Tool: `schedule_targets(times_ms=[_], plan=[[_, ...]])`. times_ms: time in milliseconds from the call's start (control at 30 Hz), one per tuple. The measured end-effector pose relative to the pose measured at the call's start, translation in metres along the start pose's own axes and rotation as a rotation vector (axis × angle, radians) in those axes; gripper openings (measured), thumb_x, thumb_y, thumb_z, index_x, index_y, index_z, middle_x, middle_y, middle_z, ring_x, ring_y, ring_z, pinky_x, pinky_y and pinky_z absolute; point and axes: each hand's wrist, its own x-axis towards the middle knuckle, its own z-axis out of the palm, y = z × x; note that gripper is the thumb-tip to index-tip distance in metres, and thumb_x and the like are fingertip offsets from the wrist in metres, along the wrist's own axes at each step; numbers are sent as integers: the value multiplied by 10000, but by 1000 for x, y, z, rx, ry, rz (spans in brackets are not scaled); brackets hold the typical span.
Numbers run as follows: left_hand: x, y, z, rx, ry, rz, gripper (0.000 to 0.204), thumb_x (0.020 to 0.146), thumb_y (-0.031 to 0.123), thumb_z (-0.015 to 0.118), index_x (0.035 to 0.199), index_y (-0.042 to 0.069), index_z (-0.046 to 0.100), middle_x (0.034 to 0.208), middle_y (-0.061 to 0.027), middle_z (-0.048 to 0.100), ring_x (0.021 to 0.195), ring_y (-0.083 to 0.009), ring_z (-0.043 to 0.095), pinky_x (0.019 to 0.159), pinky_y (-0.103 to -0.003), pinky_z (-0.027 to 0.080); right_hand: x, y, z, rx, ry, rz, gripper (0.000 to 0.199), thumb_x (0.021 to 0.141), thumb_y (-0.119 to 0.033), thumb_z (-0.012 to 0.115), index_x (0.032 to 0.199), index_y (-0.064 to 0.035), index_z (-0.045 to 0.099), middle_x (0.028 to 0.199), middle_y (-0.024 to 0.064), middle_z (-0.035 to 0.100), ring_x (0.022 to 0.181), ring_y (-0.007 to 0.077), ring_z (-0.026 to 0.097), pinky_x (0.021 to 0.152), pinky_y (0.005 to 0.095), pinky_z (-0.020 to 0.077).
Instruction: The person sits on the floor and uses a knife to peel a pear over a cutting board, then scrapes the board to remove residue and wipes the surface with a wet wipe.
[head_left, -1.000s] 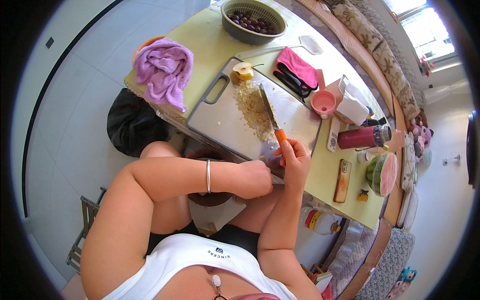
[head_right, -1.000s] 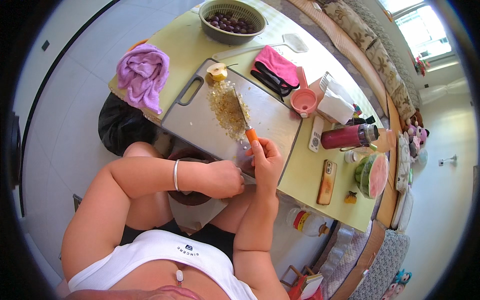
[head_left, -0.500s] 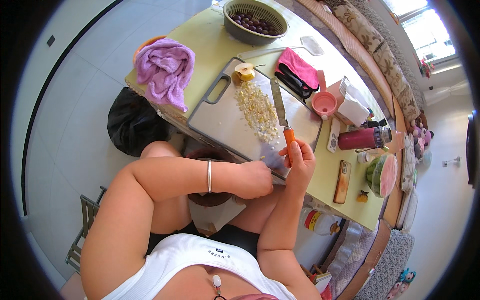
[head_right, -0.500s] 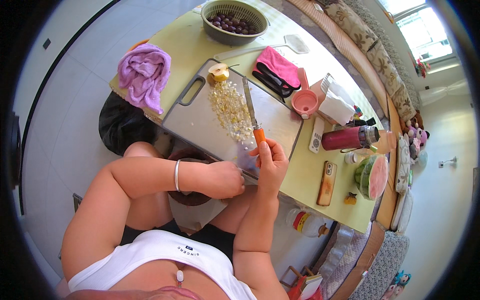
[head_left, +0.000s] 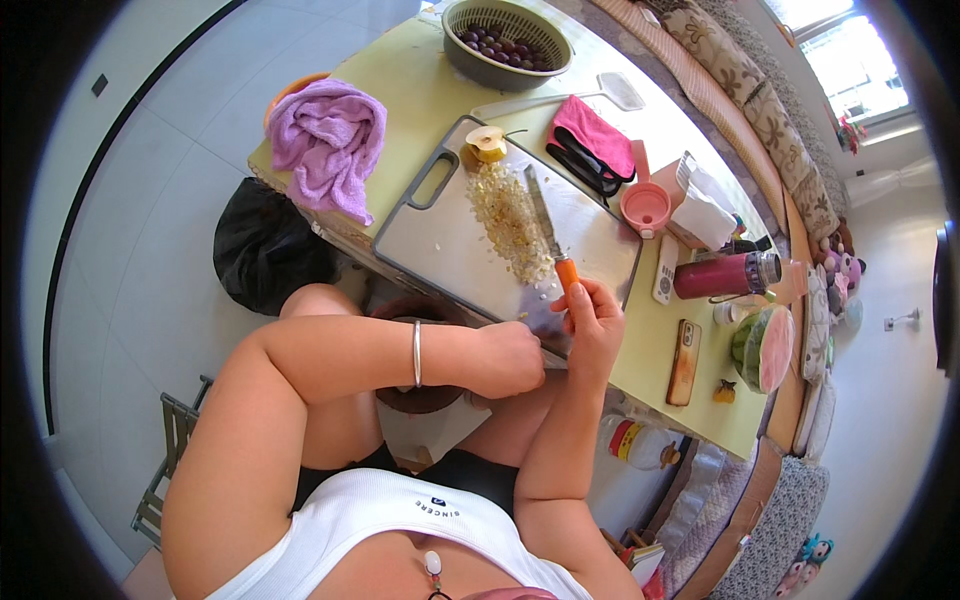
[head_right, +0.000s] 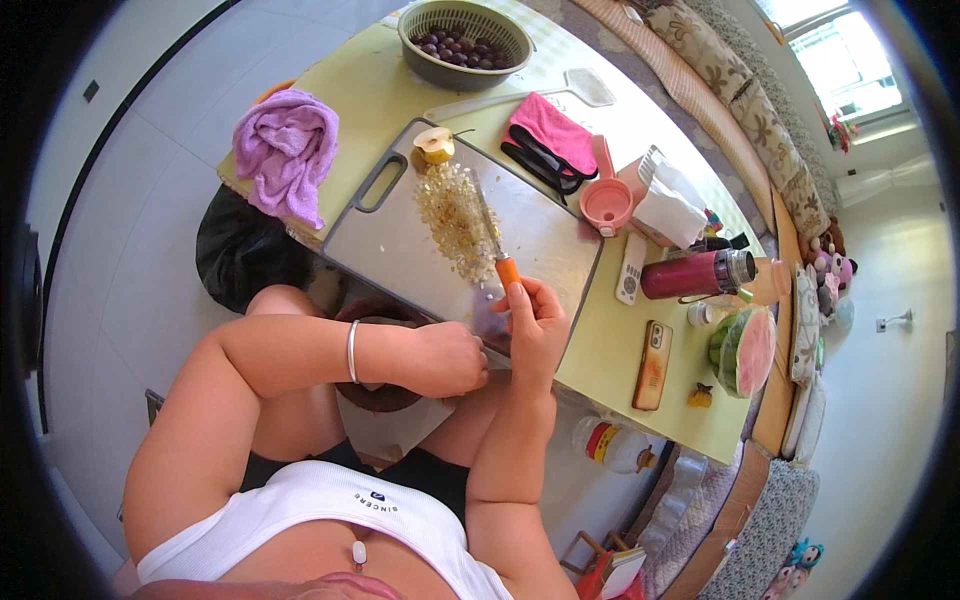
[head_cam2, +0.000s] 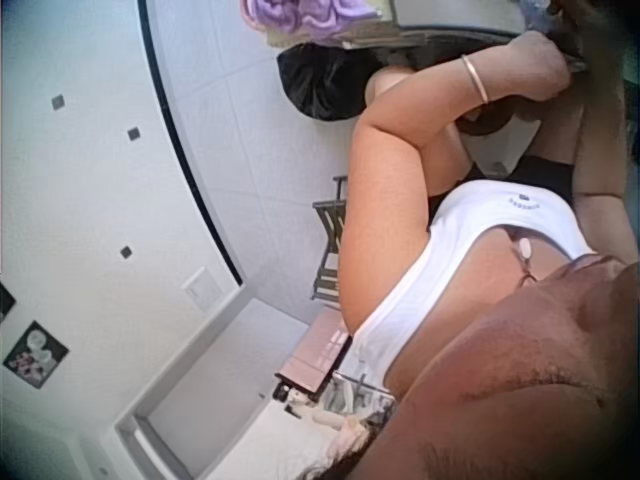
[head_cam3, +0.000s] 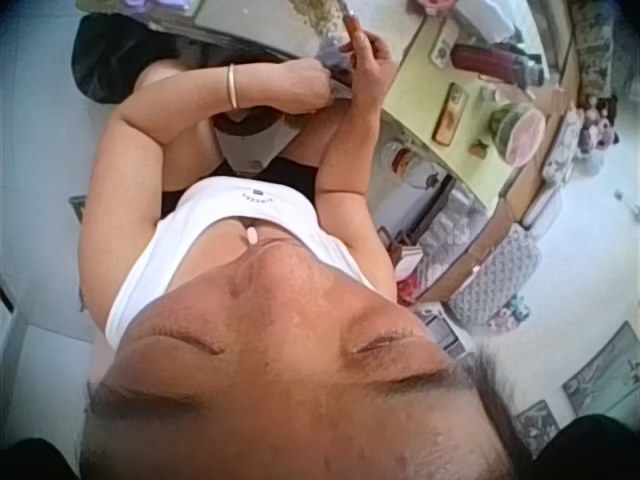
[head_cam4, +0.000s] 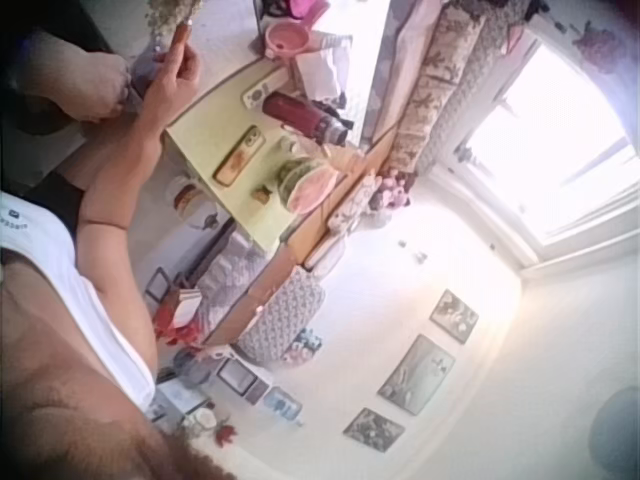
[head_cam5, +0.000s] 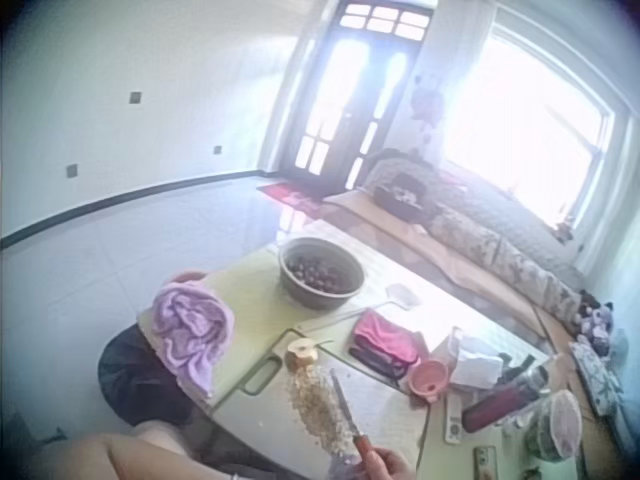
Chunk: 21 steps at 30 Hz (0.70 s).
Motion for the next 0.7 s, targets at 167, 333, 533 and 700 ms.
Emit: schedule_targets(times_ms=[167,333,533,700], plan=[[1,0,-3,2,-52,-1,114,762,162,604,718,69,653,736,-85,668,754,-278,664,648,-399,522,2,1,-2,51,29,27,208,940,-197,596,997,-1,640,703,58,643,509,42,443,469,177,317],[1,0,-1,17,-27,4,113,762,155,593,717,72,654,739,-83,669,757,-276,664,648,-396,522,-1,-3,-3,71,38,10,196,940,-180,597,1001,2,640,720,38,640,531,31,444,485,175,334],[1,0,-1,11,-38,-6,102,746,158,607,715,73,654,743,-78,669,770,-267,665,646,-390,523,2,1,-4,33,21,45,195,942,-195,596,988,-10,635,707,58,645,507,40,442,468,180,320],[1,0,-1,10,-5,8,101,741,161,612,709,73,649,730,-77,666,752,-272,665,645,-389,523,1,-1,-5,94,55,-5,189,936,-178,608,991,0,637,723,46,647,536,34,447,488,178,334]])
